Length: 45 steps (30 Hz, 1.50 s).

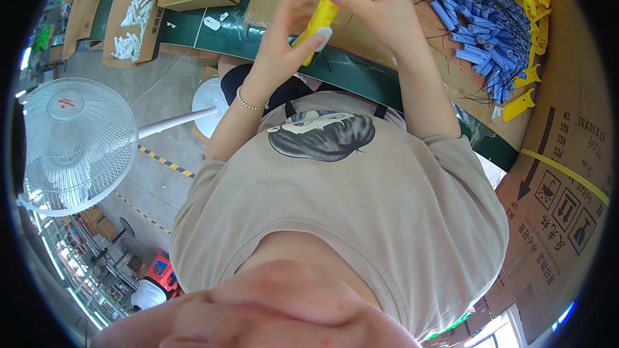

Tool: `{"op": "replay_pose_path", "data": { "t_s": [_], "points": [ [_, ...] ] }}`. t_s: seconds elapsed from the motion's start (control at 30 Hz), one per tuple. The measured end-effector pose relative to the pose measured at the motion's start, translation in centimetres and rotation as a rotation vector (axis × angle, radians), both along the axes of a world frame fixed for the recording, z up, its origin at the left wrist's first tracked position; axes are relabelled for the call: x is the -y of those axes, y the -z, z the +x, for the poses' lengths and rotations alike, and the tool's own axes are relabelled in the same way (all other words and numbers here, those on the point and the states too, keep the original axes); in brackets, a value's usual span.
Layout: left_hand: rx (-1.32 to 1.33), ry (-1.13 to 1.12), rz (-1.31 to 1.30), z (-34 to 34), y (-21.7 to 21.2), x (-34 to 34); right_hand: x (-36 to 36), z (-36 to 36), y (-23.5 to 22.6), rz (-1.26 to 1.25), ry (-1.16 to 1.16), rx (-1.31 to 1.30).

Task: The person assembles electronic components by hand, inserting an LED circuit board, internal wiring, and a battery pack into a yellow plastic handheld lighting housing.

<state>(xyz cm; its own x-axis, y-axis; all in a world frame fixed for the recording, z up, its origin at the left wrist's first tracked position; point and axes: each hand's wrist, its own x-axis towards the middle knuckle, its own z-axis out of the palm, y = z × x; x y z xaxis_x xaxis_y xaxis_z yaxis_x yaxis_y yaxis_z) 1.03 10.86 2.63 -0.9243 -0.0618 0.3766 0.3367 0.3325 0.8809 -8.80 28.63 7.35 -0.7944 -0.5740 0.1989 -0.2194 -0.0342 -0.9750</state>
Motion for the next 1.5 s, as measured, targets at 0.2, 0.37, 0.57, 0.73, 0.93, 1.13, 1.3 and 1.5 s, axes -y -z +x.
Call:
{"op": "replay_pose_path", "data": {
  "t_s": [0.2,0.37,0.57,0.73,0.93,1.13,1.3,1.5],
  "points": [
    [-0.528,0.013,-0.434,-1.9,-2.7,2.2,-0.4,-0.5,0.8,-0.098,-0.136,0.06],
    [-0.203,0.094,0.095,-1.7,-1.7,-0.6,-0.6,-0.8,1.4,-0.218,-0.295,0.207],
    [0.312,0.207,0.596,-0.5,-1.3,-2.0,0.8,0.2,1.4,-0.123,-0.059,0.084],
    [0.096,0.099,-0.02,0.4,-0.3,-2.4,2.2,1.3,1.7,-0.197,0.205,-0.099],
    [0.01,0.019,-0.027,-0.4,0.8,-1.4,1.3,0.1,2.6,0.009,0.131,-0.107],
    [0.024,-0.018,-0.044,-0.4,0.6,-1.2,1.5,0.8,3.0,0.074,0.08,-0.056],
    [0.055,-0.056,0.171,-0.5,-0.6,-1.7,2.4,3.8,3.1,0.153,0.198,-0.23],
    [-0.047,-0.047,0.168,-1.7,2.4,-0.7,2.2,3.7,3.3,0.368,0.183,-0.725]
  ]
}}
